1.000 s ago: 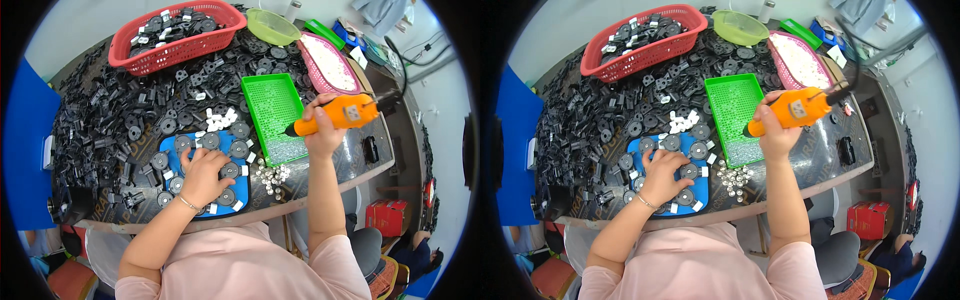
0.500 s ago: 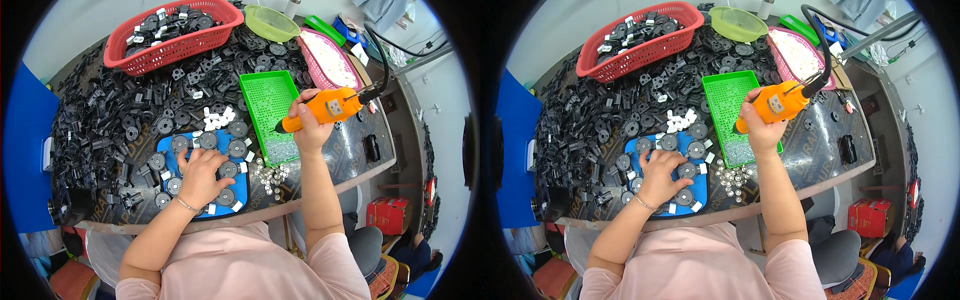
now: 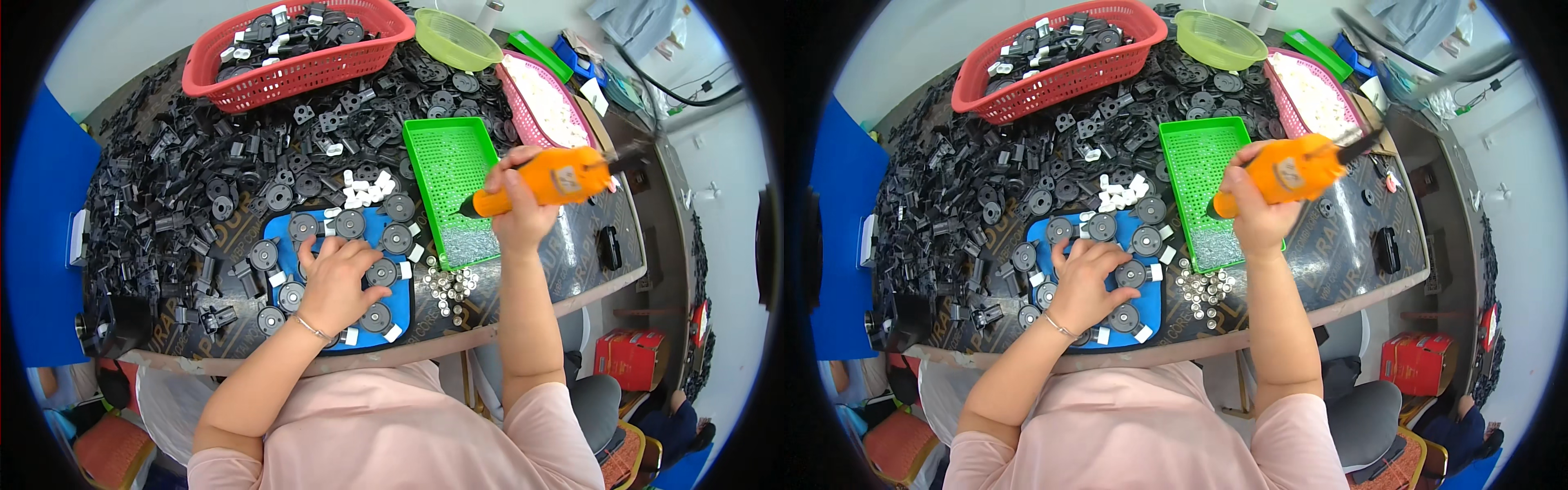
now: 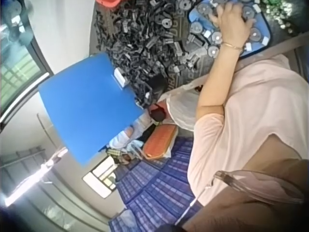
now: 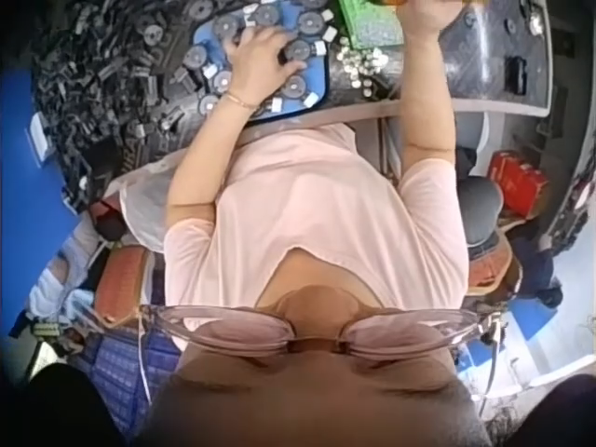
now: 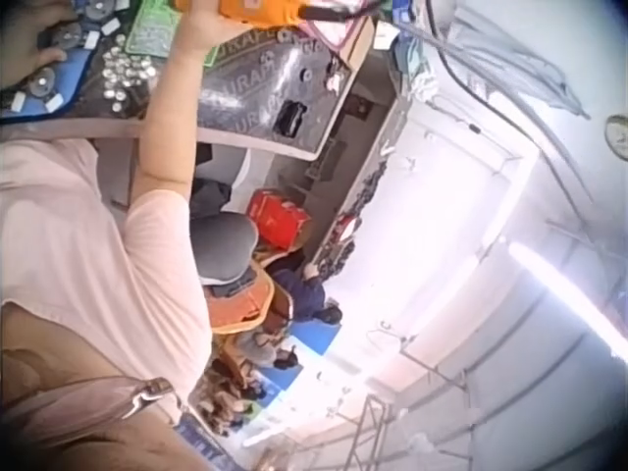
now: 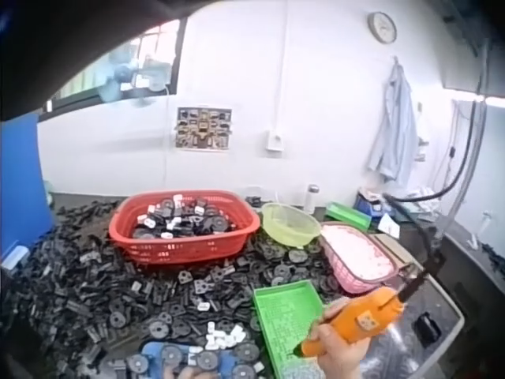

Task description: The person is using an electric screwdriver to assemble small plastic toy parts at a factory workstation.

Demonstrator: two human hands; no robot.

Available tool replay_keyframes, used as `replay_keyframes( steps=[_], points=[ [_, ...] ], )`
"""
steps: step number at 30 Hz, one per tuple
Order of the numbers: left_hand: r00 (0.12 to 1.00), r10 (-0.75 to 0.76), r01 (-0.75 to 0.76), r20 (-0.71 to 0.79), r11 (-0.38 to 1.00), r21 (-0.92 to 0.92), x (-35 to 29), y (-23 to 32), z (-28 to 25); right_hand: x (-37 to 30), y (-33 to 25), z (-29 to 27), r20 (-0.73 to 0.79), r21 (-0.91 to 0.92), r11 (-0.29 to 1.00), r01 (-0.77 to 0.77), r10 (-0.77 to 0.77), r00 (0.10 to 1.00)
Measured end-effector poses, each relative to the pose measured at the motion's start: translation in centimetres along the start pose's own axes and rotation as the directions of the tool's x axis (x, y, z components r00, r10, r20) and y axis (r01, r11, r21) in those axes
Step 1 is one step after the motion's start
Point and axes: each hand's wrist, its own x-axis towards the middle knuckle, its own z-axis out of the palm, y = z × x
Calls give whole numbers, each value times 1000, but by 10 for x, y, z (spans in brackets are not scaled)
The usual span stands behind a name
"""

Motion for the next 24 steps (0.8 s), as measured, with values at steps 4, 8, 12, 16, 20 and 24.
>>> replay_keyframes(
  steps=[4, 8, 12, 16, 20, 24],
  points=[
    [1000, -2, 2, -1, 1000, -10, -2, -2, 0, -9, -29, 21, 111, 181, 983, 31, -52, 992],
    [1000, 11, -11, -7, 1000, -5, -2, -2, 2, -35, -33, 47, 300, 167, 985, -39, -13, 954],
    [1000, 18, -18, -23, 1000, 18, -2, -2, 5, -49, -23, 58, 469, 28, 999, -20, 5, 883],
    [1000, 17, -16, -16, 1000, 23, -3, -3, 6, -53, -20, 65, 470, 13, 998, -68, 54, 881],
    [1000, 10, -10, -3, 999, 53, -2, -3, 6, -54, -18, 71, 508, -6, 993, -115, 102, 855],
    [1000, 14, -13, -16, 998, 58, 0, -2, 6, -56, -14, 71, 514, 38, 991, -130, 92, 853]
  ],
)
